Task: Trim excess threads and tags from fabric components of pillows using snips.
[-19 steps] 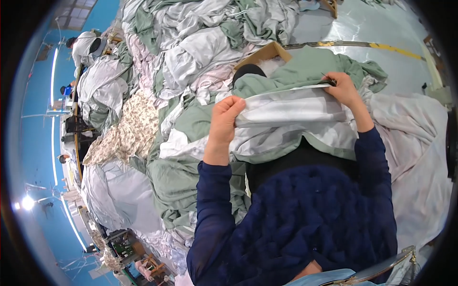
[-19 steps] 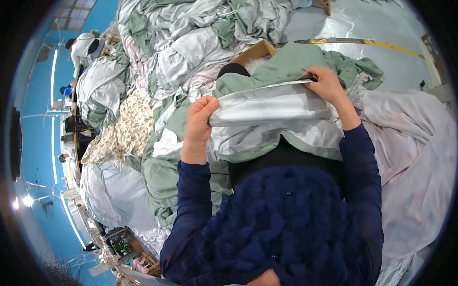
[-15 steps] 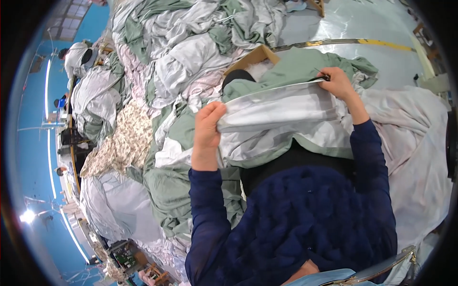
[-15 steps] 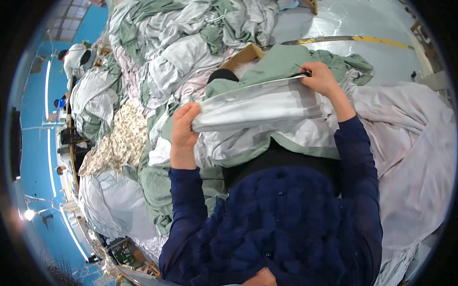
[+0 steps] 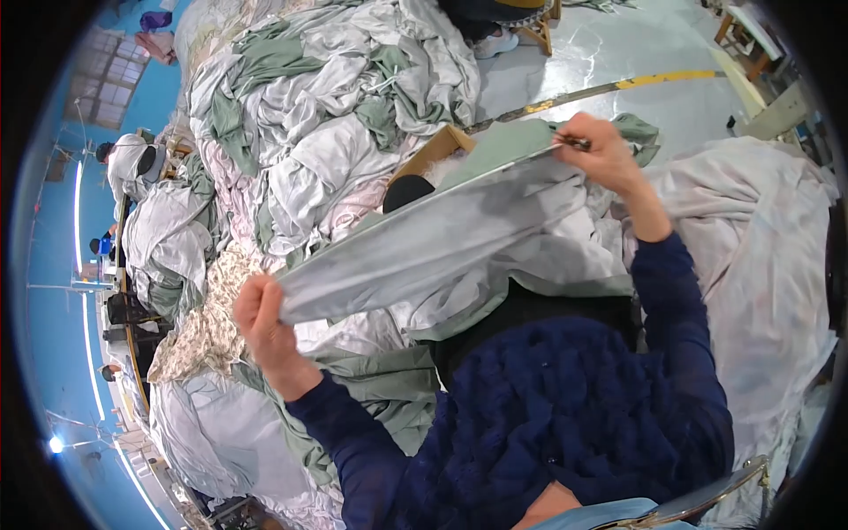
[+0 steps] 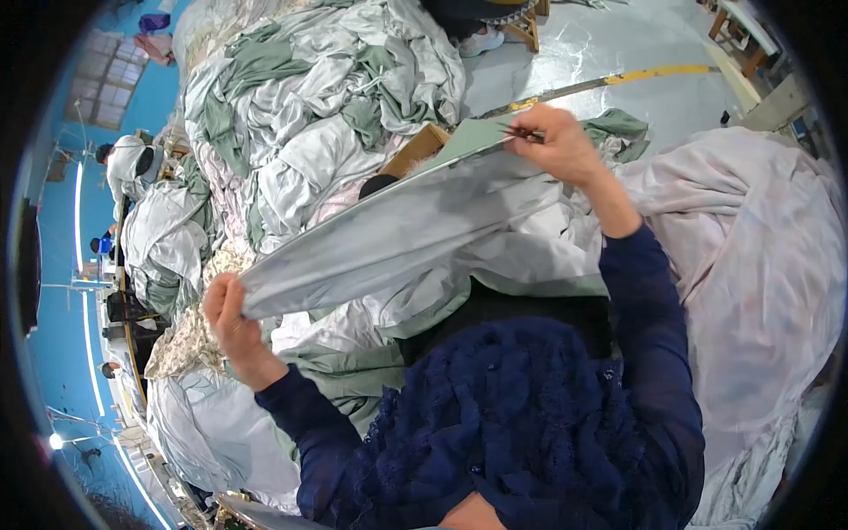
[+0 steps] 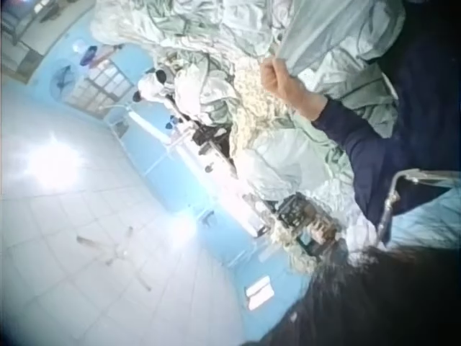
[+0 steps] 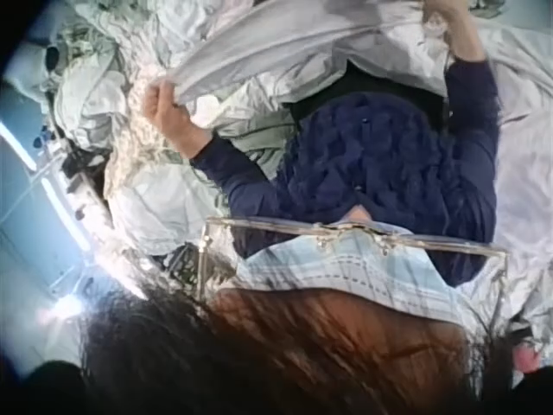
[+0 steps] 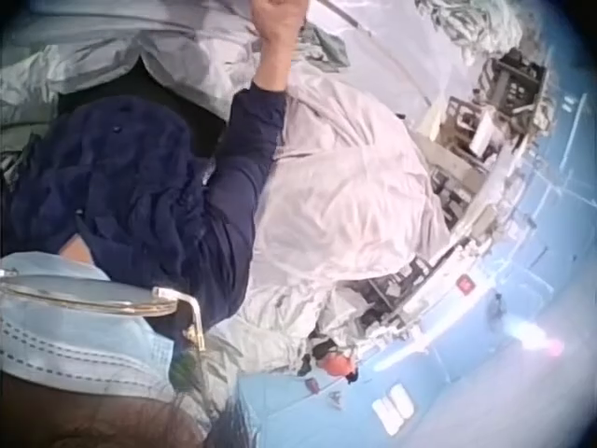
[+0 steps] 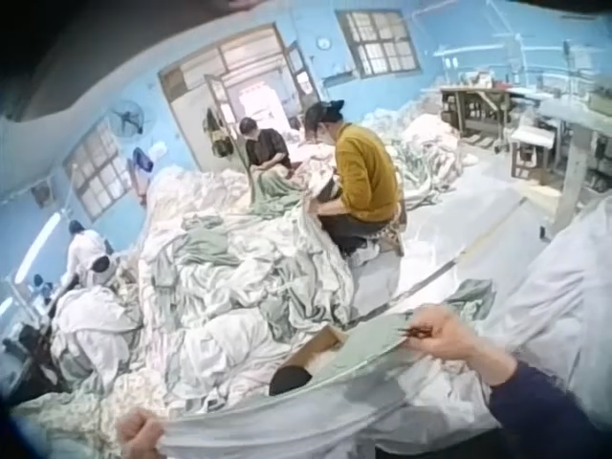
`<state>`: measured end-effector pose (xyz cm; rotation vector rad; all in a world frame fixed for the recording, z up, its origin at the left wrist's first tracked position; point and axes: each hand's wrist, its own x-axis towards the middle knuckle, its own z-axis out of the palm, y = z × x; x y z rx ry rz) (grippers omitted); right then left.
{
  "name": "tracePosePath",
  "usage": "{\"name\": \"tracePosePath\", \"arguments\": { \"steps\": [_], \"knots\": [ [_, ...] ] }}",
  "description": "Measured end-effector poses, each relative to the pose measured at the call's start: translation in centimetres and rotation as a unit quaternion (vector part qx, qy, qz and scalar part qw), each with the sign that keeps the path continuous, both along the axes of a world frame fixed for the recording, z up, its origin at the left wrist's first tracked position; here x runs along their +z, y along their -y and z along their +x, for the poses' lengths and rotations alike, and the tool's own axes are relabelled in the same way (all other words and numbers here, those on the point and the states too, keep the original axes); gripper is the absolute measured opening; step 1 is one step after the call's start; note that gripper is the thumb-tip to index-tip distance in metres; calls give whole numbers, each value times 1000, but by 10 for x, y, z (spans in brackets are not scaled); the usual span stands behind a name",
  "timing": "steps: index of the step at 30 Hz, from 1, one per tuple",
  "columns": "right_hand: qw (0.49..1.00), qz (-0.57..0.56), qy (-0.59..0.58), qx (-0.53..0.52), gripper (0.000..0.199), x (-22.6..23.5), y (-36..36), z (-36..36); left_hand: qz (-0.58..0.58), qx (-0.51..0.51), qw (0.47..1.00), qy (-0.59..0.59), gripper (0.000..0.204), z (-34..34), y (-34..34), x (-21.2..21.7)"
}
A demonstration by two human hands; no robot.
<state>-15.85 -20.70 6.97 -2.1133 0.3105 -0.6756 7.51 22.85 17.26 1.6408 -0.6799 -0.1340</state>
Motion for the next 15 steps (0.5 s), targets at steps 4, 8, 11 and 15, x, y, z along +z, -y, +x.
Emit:
{"name": "tracePosePath", "arguments": {
  "steps": [4, 8, 11, 15],
  "knots": [
    [995, -60, 61, 53, 3, 117, -29, -40, 2, 93, 989, 112, 14, -21, -37, 54],
    [993, -34, 79, 83, 5, 164, -56, -41, -25, 135, 978, 154, 17, -27, -73, 92],
    [995, -91, -7, 34, 11, 91, -40, -6, 246, 104, 944, 196, 14, 15, -24, 40],
    [978, -193, -30, -75, 10, -45, -36, 27, 256, 53, 932, 250, 13, 38, 58, -100]
  ]
}}
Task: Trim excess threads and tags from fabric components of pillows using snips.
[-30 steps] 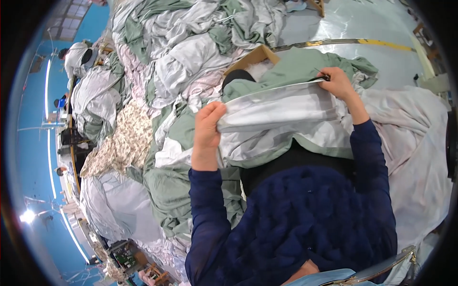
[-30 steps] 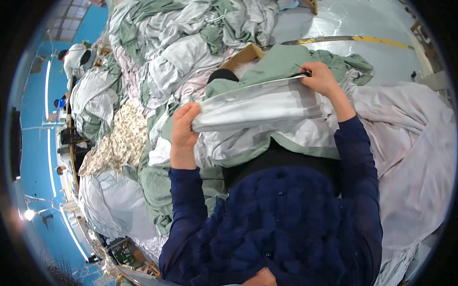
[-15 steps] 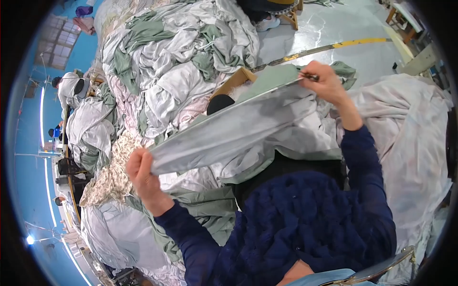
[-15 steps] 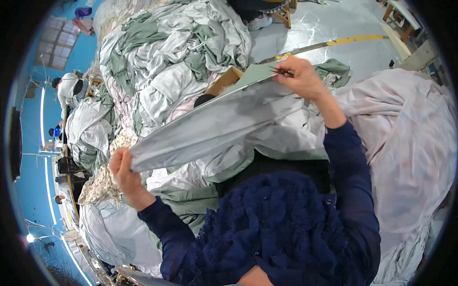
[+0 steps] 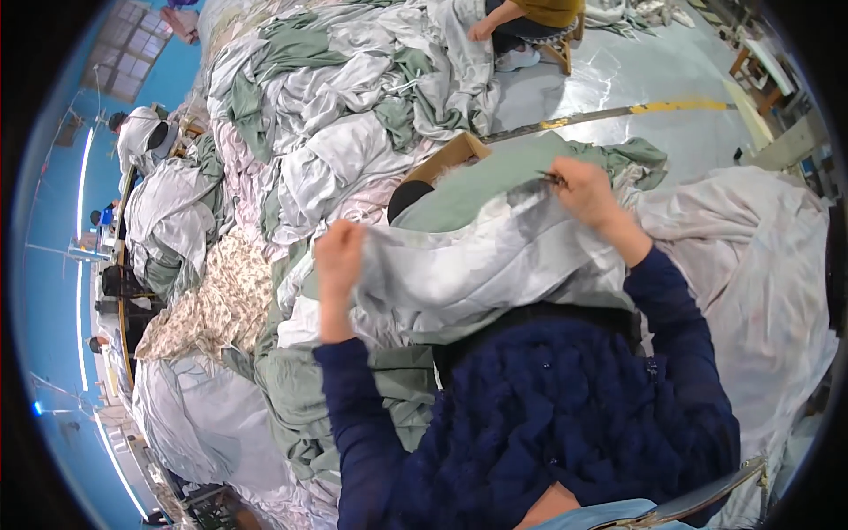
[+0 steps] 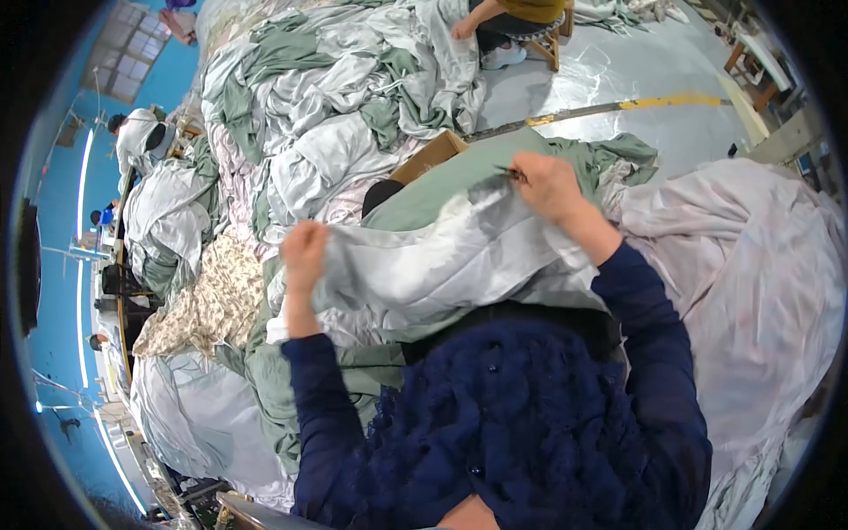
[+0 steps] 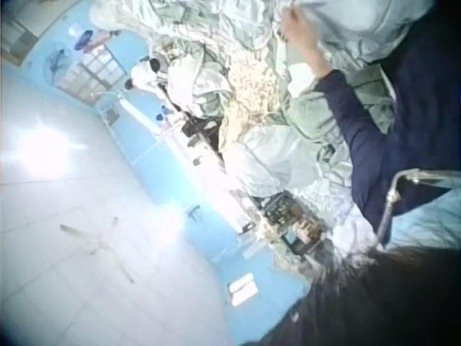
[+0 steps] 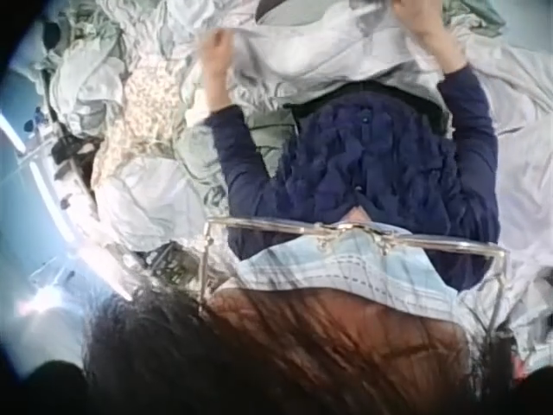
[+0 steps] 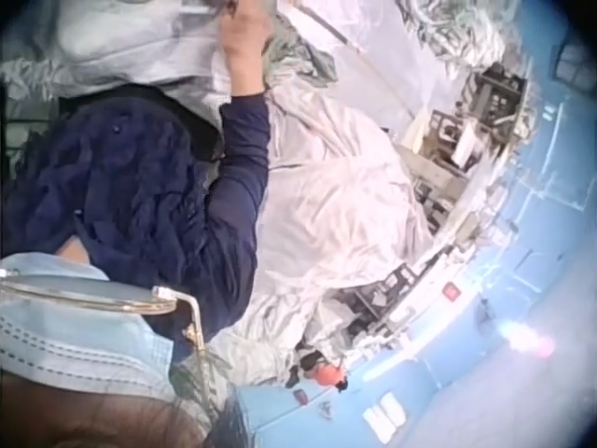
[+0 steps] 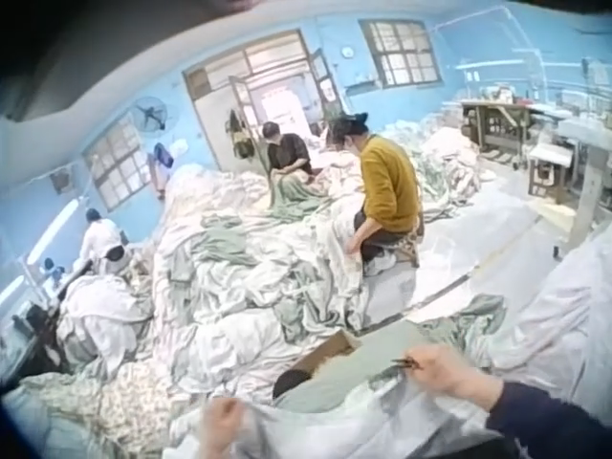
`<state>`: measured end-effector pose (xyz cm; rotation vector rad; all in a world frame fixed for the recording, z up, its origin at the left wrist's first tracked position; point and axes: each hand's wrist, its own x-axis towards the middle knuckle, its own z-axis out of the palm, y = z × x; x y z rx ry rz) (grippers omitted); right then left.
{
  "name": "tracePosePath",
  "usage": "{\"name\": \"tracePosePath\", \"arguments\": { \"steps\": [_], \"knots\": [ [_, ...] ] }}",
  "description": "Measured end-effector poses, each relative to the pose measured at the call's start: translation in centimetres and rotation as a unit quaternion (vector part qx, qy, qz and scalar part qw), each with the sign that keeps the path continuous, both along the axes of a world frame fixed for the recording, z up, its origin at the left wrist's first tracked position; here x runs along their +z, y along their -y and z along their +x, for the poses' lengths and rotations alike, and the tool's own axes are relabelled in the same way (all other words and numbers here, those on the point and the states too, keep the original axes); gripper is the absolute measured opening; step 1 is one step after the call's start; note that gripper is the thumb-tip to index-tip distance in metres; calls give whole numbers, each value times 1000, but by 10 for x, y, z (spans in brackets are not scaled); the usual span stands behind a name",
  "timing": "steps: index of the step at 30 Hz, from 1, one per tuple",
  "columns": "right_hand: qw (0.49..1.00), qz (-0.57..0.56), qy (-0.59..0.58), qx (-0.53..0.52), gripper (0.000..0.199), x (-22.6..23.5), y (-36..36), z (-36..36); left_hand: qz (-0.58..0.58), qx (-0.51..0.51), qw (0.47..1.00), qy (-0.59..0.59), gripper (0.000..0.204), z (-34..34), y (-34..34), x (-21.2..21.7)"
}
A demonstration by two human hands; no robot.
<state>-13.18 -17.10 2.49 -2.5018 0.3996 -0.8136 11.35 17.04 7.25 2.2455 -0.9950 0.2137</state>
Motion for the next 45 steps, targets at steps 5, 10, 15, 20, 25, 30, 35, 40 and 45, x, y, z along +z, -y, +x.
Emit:
{"name": "tracePosePath", "arguments": {
  "steps": [5, 10, 15, 20, 25, 30, 35, 40, 45],
  "knots": [
    [1000, -15, 7, -2, 18, -66, -13, 19, -20, 18, 1000, 3, 18, 6, 74, -81],
    [999, 10, -20, -38, 25, -73, -1, 19, 40, -47, 998, 33, 18, 8, 120, -127],
    [996, 55, -56, -46, 28, -63, 19, 30, 76, -102, 989, 70, 15, 17, 154, -119],
    [991, 79, -87, -71, 28, -56, 35, 41, 100, -150, 984, -4, 11, 45, 176, -126],
    [986, 88, -98, -104, 25, -40, 18, 37, 79, -178, 981, -10, 14, 55, 187, -129],
    [987, 91, -61, -115, 24, -66, -12, 16, 47, -187, 980, 43, 13, 41, 194, -148],
    [982, 45, 0, -182, 12, -62, -25, -2, 84, -142, 983, 85, 21, 25, 187, -165],
    [969, 114, 57, -213, 16, -56, -34, -17, -23, -36, 999, -11, 21, 37, 152, -173],
    [973, 189, -29, -129, 21, -35, -31, -63, -90, 34, 991, -89, 21, 77, 71, -121]
  ]
}}
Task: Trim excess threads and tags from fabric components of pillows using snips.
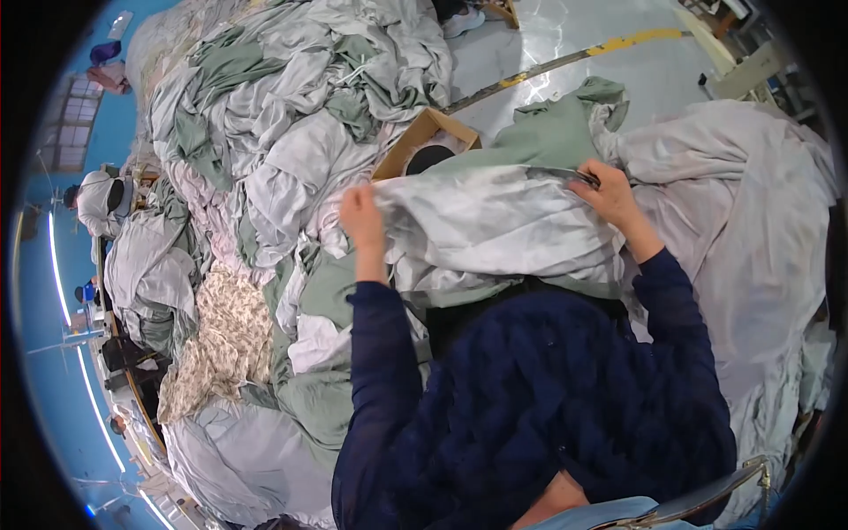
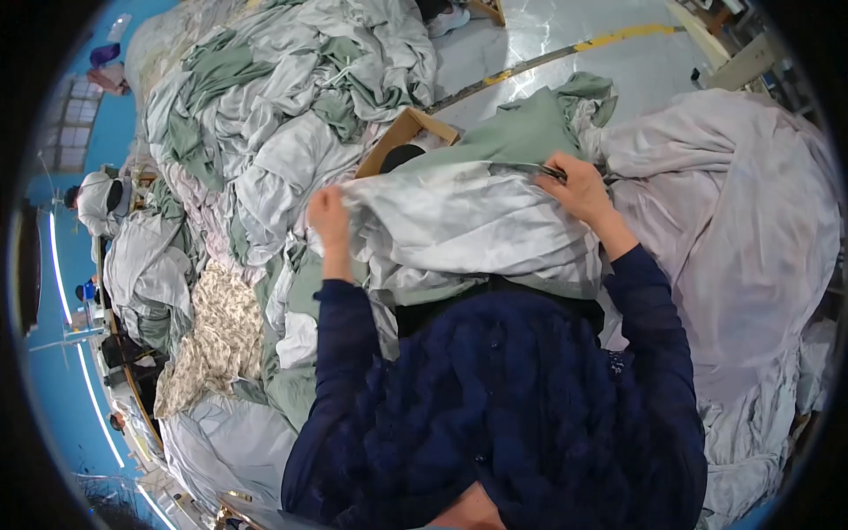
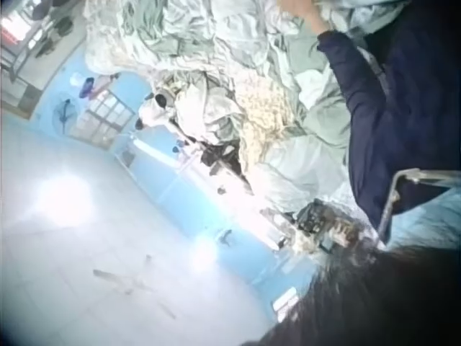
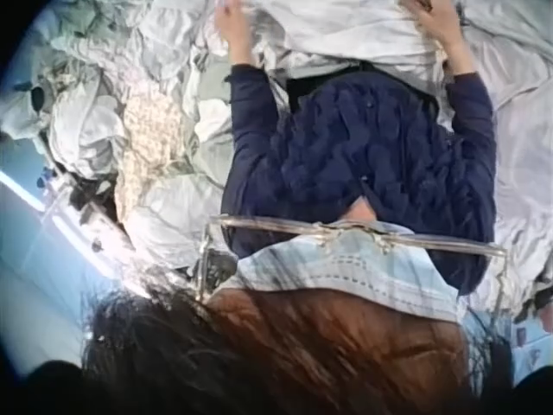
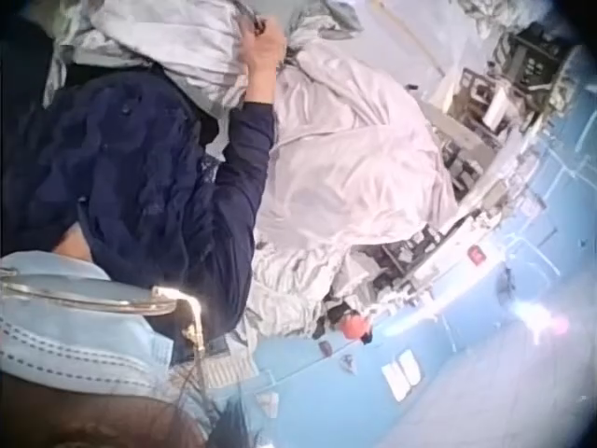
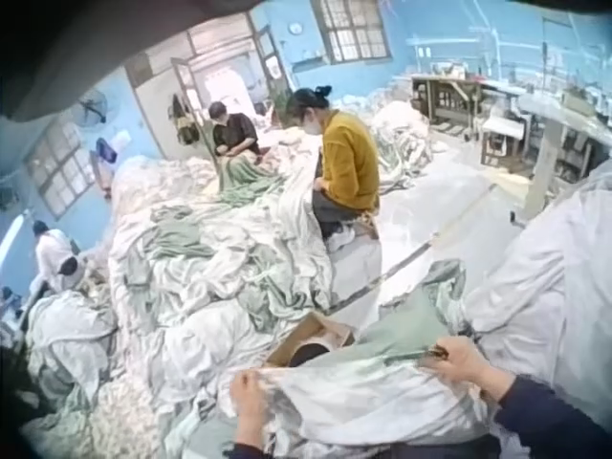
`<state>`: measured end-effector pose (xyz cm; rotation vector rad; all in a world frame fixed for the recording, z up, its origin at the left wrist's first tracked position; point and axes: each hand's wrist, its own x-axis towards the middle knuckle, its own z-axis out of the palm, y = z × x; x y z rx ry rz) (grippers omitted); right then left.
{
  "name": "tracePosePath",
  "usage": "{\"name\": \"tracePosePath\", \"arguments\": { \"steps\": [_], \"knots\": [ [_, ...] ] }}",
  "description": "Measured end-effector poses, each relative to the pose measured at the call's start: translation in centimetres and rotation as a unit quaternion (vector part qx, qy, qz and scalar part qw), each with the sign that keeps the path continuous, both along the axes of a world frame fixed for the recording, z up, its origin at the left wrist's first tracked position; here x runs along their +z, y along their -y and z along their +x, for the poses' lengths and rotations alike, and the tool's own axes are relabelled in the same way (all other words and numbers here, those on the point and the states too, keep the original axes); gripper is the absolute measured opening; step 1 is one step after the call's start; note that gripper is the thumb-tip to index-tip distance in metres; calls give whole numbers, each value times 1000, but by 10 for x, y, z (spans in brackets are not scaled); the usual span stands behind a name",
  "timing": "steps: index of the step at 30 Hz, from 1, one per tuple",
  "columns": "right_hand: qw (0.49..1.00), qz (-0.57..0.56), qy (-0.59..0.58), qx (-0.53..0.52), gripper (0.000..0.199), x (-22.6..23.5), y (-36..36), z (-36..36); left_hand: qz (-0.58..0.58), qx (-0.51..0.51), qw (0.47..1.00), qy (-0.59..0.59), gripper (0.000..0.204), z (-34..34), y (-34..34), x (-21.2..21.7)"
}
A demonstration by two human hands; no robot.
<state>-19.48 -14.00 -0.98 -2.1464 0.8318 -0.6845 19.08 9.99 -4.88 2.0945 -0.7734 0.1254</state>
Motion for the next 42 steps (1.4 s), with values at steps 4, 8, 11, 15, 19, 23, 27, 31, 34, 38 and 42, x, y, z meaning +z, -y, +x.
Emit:
{"name": "tracePosePath", "arguments": {
  "steps": [4, 8, 11, 15, 19, 23, 27, 31, 34, 38, 42],
  "knots": [
    [996, -44, -76, 33, 19, -16, 9, -36, -29, -68, 994, -80, 17, 23, -68, 64],
    [995, 67, -26, 75, 16, 63, 0, -57, -5, -114, 980, -161, 12, -2, -119, 181],
    [969, 192, 27, 153, 19, 143, -6, -79, -38, -119, 965, -231, 13, -19, -139, 223],
    [994, 77, -23, 69, 13, 93, 28, -41, 82, -94, 974, -188, 16, 5, -114, 149],
    [983, 175, -23, 52, 17, 17, 54, -27, 89, -71, 964, -239, 18, 22, -102, 66],
    [973, 229, -25, 1, 19, -8, 58, -9, 65, -44, 948, -307, 17, 28, -95, 39],
    [974, 217, -58, -2, 20, -20, 66, 2, 50, -36, 938, -341, 17, 39, -84, 26],
    [977, 204, -64, -15, 22, -34, 74, -5, 59, -31, 932, -357, 18, 33, -63, 36],
    [975, 220, -41, -3, 24, -35, 72, 2, 83, -12, 923, -375, 18, 41, -68, 31],
    [976, 213, -48, -14, 22, -45, 84, -4, 30, -41, 920, -388, 15, 53, -72, 8],
    [973, 218, -61, -35, 20, -49, 86, -4, 29, -47, 907, -418, 19, 45, -63, 18]
  ]
}}
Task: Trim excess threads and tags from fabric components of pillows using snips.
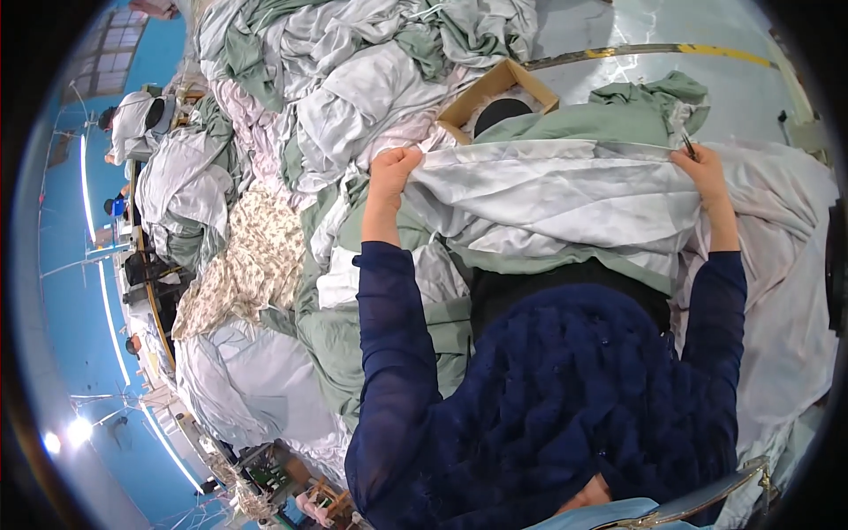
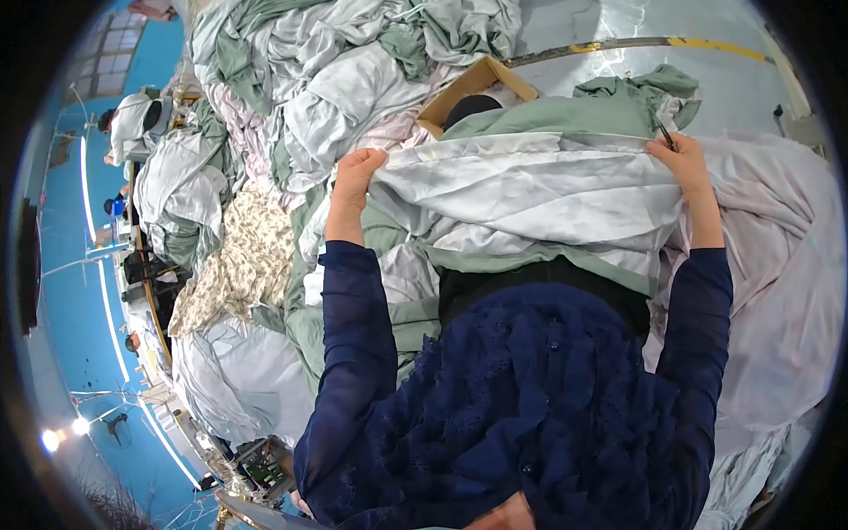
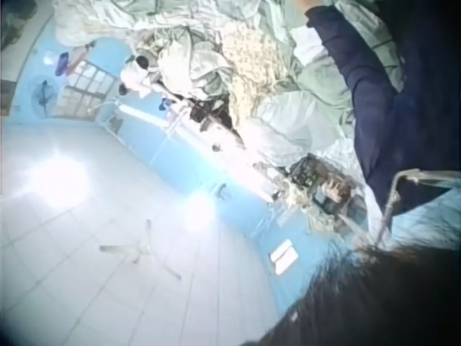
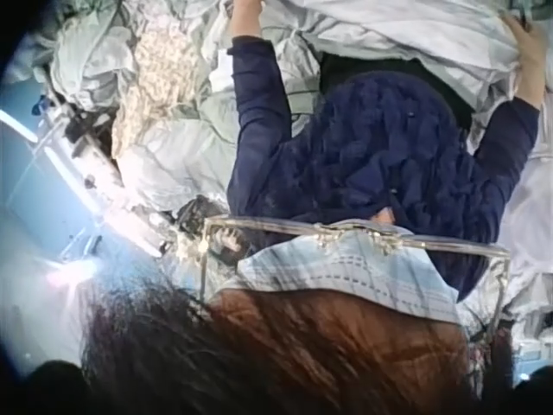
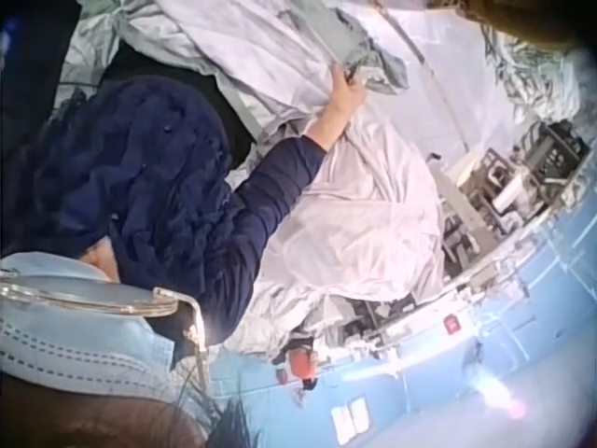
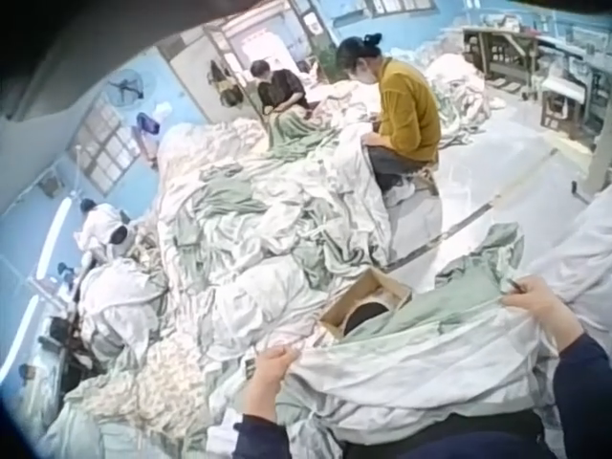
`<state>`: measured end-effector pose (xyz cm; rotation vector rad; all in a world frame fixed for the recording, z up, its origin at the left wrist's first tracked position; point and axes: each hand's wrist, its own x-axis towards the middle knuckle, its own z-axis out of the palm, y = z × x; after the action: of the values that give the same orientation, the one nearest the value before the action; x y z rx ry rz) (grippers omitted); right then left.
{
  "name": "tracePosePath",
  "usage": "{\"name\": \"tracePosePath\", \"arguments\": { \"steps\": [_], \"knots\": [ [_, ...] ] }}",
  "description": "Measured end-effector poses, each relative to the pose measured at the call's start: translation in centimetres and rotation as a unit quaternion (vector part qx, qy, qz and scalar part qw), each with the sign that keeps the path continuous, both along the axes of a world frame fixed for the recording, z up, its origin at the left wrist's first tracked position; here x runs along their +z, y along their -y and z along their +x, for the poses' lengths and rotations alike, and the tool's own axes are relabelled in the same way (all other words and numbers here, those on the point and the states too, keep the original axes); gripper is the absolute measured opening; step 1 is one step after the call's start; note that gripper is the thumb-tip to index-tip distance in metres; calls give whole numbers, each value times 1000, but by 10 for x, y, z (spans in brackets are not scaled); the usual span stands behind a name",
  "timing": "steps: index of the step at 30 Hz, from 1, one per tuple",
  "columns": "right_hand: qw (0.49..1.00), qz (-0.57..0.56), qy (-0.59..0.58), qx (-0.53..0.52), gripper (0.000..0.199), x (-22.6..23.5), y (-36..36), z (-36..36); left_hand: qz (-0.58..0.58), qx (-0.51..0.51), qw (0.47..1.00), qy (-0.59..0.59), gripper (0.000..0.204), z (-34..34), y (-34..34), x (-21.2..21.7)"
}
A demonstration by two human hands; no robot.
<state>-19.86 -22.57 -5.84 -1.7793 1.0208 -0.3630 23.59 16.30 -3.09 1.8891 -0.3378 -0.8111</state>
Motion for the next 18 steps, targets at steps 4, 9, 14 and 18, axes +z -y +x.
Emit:
{"name": "tracePosePath", "arguments": {
  "steps": [4, 9, 14, 18],
  "knots": [
    [999, -37, -13, 21, 23, -5, 1, 7, 66, -36, 989, 130, 16, -12, 0, -13],
    [996, -86, -26, -12, 25, -20, -10, 7, 32, -32, 780, 624, 16, -79, 48, -7],
    [997, -69, -31, -19, 25, -32, -19, 10, -128, -183, 858, 463, 23, -144, 96, 7],
    [996, -81, -17, -35, 27, -49, -21, 5, -80, -225, 839, 488, 18, -146, 111, -9]
  ]
}}
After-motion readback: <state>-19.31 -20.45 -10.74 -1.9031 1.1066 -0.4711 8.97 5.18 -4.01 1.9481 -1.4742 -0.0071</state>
